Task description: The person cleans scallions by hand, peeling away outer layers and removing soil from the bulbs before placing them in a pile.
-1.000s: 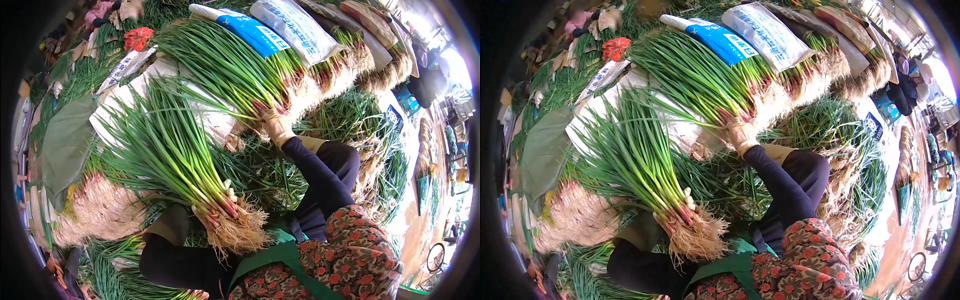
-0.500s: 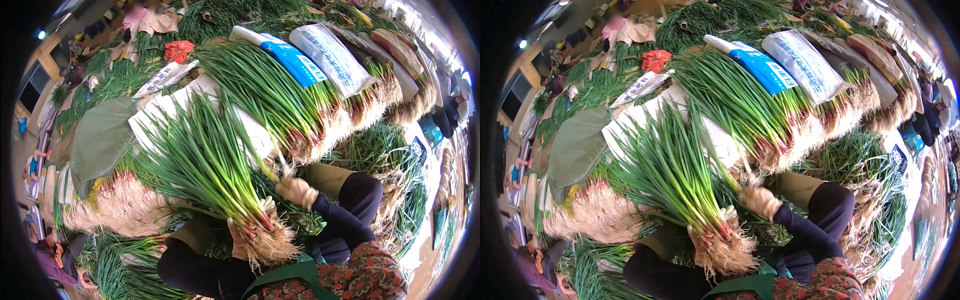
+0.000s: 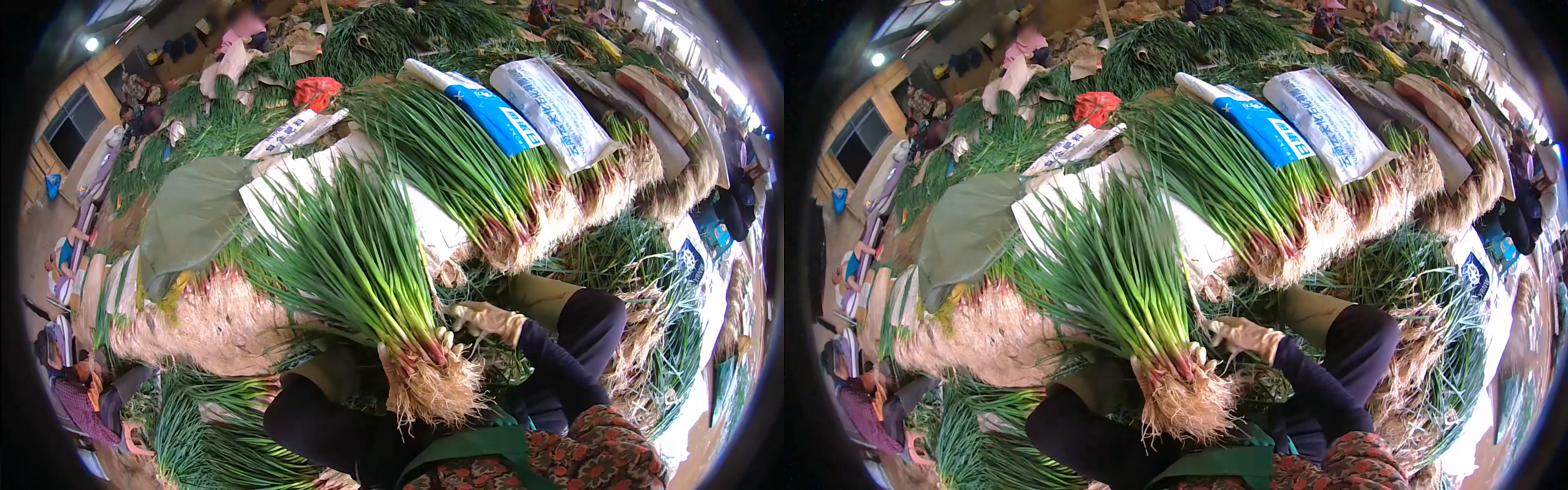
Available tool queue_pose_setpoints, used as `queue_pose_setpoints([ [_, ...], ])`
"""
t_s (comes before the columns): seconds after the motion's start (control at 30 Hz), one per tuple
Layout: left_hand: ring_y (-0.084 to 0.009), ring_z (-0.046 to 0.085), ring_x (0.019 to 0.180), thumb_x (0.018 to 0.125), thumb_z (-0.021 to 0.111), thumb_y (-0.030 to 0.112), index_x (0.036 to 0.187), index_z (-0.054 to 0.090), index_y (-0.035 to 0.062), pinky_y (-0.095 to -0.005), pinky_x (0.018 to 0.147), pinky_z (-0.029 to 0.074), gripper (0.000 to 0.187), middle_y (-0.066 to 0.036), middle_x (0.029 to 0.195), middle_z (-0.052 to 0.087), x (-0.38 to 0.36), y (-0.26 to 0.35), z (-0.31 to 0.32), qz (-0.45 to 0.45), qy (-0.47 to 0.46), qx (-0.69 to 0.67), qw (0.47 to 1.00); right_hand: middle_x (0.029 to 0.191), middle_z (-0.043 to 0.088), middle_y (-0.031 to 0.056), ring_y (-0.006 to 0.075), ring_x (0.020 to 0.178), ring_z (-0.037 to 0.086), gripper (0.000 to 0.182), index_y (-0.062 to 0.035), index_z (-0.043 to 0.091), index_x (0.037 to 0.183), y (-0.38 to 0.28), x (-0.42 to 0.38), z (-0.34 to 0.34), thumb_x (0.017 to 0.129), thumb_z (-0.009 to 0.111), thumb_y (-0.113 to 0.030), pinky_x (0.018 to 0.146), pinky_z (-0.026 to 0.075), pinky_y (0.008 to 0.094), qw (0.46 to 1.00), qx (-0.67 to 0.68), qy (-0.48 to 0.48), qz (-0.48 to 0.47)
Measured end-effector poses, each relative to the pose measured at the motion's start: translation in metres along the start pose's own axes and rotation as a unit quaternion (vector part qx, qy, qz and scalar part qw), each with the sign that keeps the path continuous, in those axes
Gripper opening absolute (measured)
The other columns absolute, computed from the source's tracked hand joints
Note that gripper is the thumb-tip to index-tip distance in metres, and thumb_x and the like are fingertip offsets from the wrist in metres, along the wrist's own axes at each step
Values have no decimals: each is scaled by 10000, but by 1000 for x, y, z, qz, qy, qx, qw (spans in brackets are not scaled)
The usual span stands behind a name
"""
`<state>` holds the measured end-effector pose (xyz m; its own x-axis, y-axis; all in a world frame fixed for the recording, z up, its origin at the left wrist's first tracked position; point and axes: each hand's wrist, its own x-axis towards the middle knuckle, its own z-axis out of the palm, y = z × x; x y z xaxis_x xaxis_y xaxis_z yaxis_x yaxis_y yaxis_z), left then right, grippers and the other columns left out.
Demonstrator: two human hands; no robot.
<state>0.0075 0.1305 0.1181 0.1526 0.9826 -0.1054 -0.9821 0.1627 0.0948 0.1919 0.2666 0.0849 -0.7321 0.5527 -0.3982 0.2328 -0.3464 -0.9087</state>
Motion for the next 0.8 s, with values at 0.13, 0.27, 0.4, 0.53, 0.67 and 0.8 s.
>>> queue_pose_setpoints([
  [0.13,-341,476,1117,816,371,734,1389,331,89,-483,977,388,865,-224,1293,450,-4,3,7,-4,-19,6,1000,558,447,-7,114,430,441,381,-121,492,736,-33,28,56,911,529,-458,381,415,277,963,262,34,45],
  [0.27,-340,472,1124,818,369,734,1395,325,89,-483,985,381,866,-225,1302,443,-10,4,7,6,-21,10,1000,513,465,-11,120,420,465,335,-126,493,694,-13,35,67,919,555,-366,371,385,243,925,368,60,76],
  [0.4,-339,469,1132,820,366,733,1400,319,90,-483,993,375,867,-225,1311,436,-8,8,9,-1,-32,-3,999,642,572,11,94,441,504,347,-80,578,871,23,34,67,942,492,-409,384,389,202,958,263,115,24],
  [0.53,-338,466,1139,823,364,732,1405,313,90,-483,1001,369,868,-226,1321,430,-5,9,14,-30,-78,-35,996,618,510,-19,74,428,424,326,-79,553,939,5,43,41,927,531,-404,404,362,223,973,192,127,27],
  [0.67,-336,464,1146,824,362,732,1408,310,89,-482,1006,367,870,-225,1327,426,-9,3,12,-42,-106,-56,992,589,466,-45,55,439,383,234,-93,554,944,-7,47,35,900,605,-317,409,313,220,974,200,97,50],
  [0.8,-333,465,1152,822,362,735,1404,314,85,-478,1001,375,874,-218,1324,433,-14,-5,6,-1,-28,-6,1000,603,475,-40,55,466,388,358,-93,547,857,-6,38,40,899,557,-449,432,292,222,996,47,77,-7],
])
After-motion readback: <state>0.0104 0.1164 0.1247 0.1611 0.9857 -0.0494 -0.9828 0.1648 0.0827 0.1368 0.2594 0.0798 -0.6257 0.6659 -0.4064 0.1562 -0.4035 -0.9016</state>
